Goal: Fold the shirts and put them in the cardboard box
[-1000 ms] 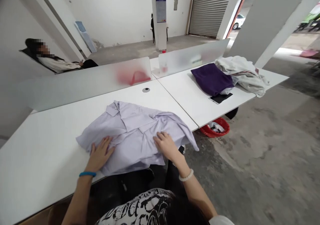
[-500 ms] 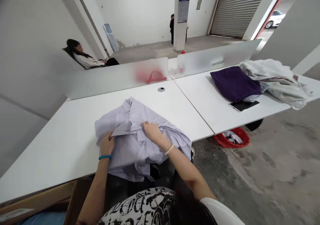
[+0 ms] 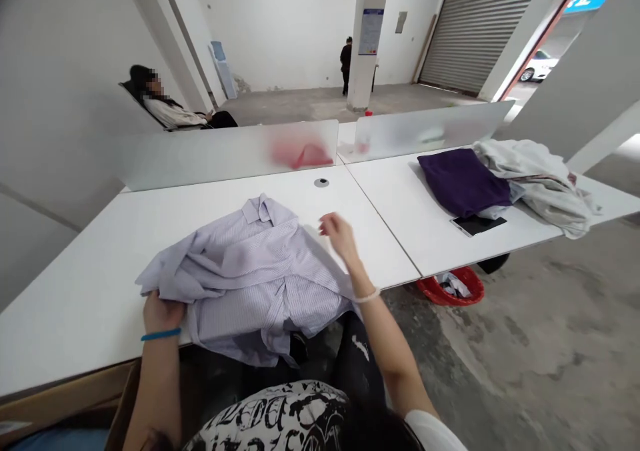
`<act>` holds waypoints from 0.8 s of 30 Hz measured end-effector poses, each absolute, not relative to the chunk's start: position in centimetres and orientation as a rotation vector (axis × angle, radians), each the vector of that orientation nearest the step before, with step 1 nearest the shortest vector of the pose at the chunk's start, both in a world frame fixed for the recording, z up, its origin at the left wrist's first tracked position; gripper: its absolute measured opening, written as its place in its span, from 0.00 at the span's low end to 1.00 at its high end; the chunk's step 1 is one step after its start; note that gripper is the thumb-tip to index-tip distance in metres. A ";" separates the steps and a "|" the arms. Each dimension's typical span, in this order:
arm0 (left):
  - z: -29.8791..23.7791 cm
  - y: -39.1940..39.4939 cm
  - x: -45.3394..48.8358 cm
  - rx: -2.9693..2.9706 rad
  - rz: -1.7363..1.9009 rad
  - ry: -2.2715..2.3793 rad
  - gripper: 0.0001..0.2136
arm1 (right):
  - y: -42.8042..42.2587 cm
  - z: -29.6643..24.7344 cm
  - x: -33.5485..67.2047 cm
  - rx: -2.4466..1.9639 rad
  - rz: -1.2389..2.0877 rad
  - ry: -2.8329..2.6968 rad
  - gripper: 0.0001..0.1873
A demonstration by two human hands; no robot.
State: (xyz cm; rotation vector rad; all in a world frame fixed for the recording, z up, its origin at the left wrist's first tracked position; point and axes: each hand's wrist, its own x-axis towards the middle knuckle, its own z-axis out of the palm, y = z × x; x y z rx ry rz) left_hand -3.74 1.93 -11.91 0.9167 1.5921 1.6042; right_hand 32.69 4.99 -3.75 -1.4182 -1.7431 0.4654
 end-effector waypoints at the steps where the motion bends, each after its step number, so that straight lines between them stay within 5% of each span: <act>1: -12.0 2.0 -3.4 0.947 1.602 1.624 0.24 | 4.6 -4.0 31.5 -1.343 0.530 -1.835 0.12; 8: -11.7 -0.4 -2.5 1.402 1.647 2.085 0.39 | 4.3 -7.7 17.2 -0.846 0.632 -2.460 0.22; 11: -10.8 -2.9 -2.8 1.892 1.223 2.412 0.32 | 4.5 -8.7 13.3 -0.941 0.570 -2.550 0.31; 16: -9.9 -5.2 -4.0 2.359 0.571 2.165 0.25 | 4.4 -8.8 12.1 -0.990 0.499 -2.618 0.25; 19: -10.3 -5.3 -4.9 2.249 0.747 1.948 0.18 | 5.1 -7.7 12.9 -1.014 0.417 -2.616 0.23; 24: -11.1 -4.8 -6.2 1.430 1.588 2.114 0.18 | 9.2 -4.0 18.1 -1.090 0.346 -2.374 0.14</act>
